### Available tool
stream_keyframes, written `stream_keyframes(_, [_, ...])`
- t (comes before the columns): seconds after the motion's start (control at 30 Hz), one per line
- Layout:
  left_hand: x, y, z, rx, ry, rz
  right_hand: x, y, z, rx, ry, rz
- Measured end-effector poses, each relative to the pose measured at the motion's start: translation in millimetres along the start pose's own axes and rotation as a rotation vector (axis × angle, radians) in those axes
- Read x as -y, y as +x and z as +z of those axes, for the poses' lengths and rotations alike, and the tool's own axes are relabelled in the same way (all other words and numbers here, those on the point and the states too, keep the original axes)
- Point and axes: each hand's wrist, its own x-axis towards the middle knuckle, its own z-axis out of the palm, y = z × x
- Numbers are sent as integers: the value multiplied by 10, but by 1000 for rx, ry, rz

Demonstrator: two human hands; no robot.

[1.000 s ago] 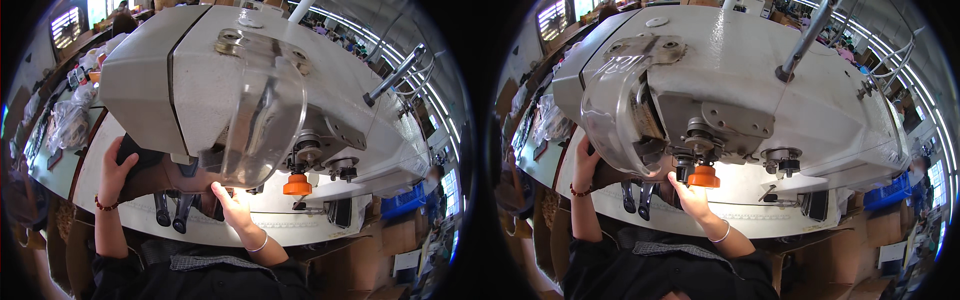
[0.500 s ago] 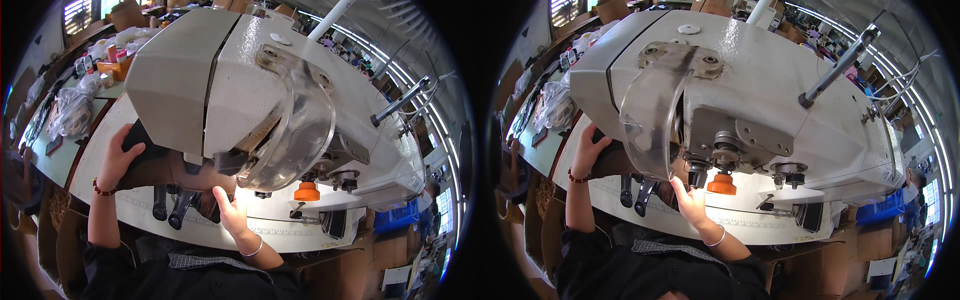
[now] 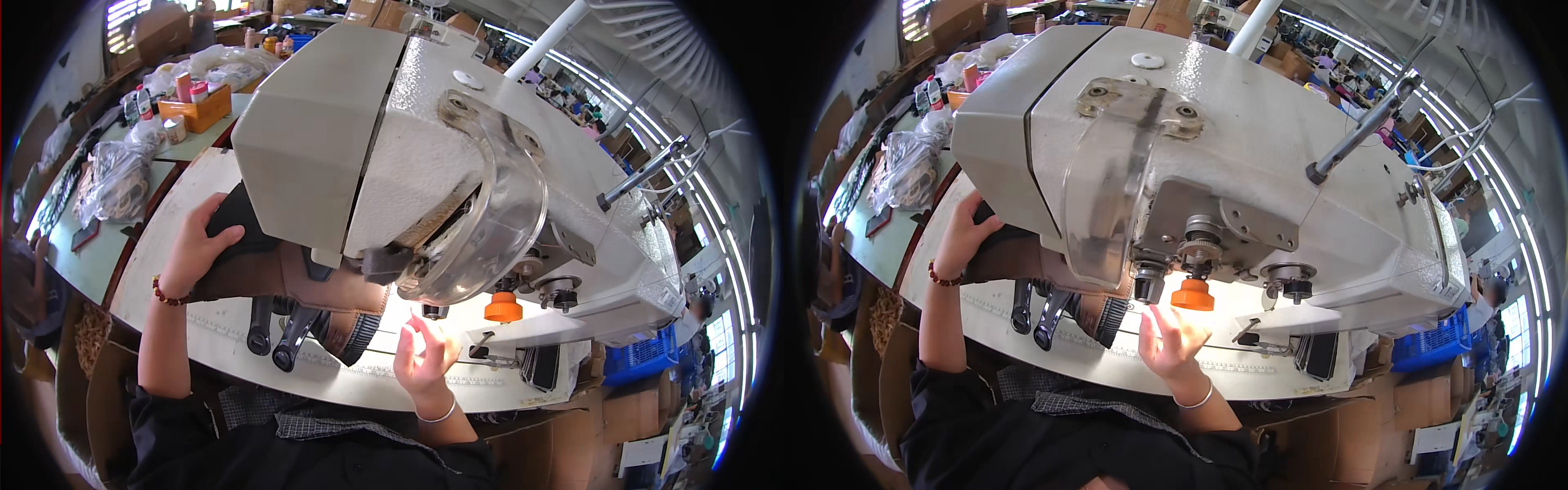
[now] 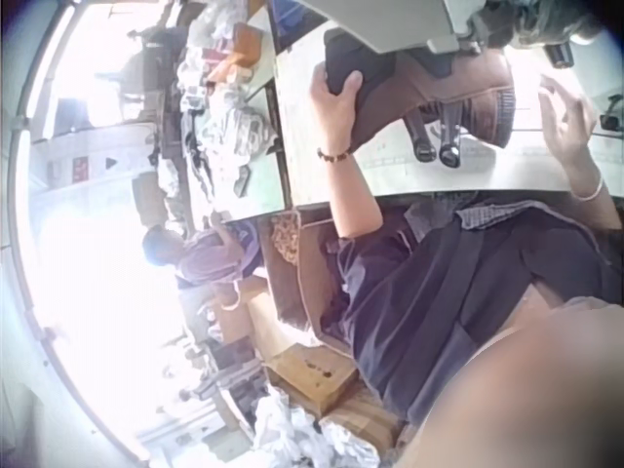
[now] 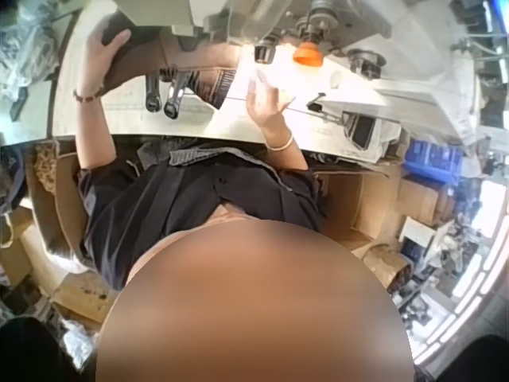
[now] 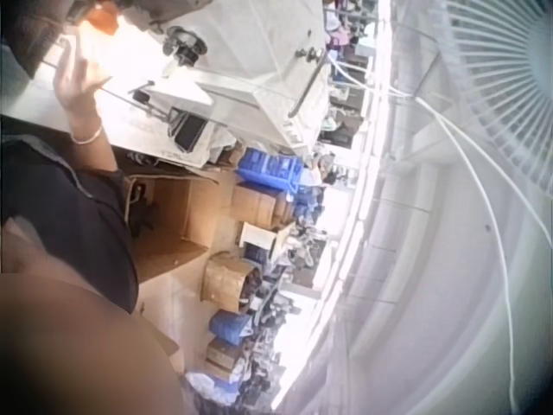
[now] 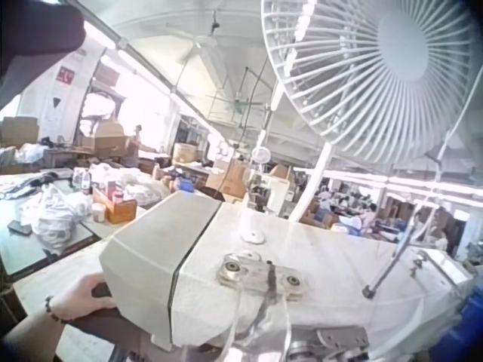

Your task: The person stitches a shoe upper on a sewing machine, trims excess thread with snips, and threads a bobbin on the machine. They then place the shoe upper into a box, pick up another shoe upper, and sew it on the sewing machine.

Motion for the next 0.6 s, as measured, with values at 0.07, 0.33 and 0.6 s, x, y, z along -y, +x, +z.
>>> stream_keyframes(0.07, [12,20,-2,14,-8,7,-50,23,-9,-43,-49,-26])
stream_keyframes(0.33, [130,103,13,15,13,6,-39,99,-2,23,-10,-140])
stream_keyframes(0.6, [147,15,19,-56,46,-2,-108,246,0,-121,-121,-281])
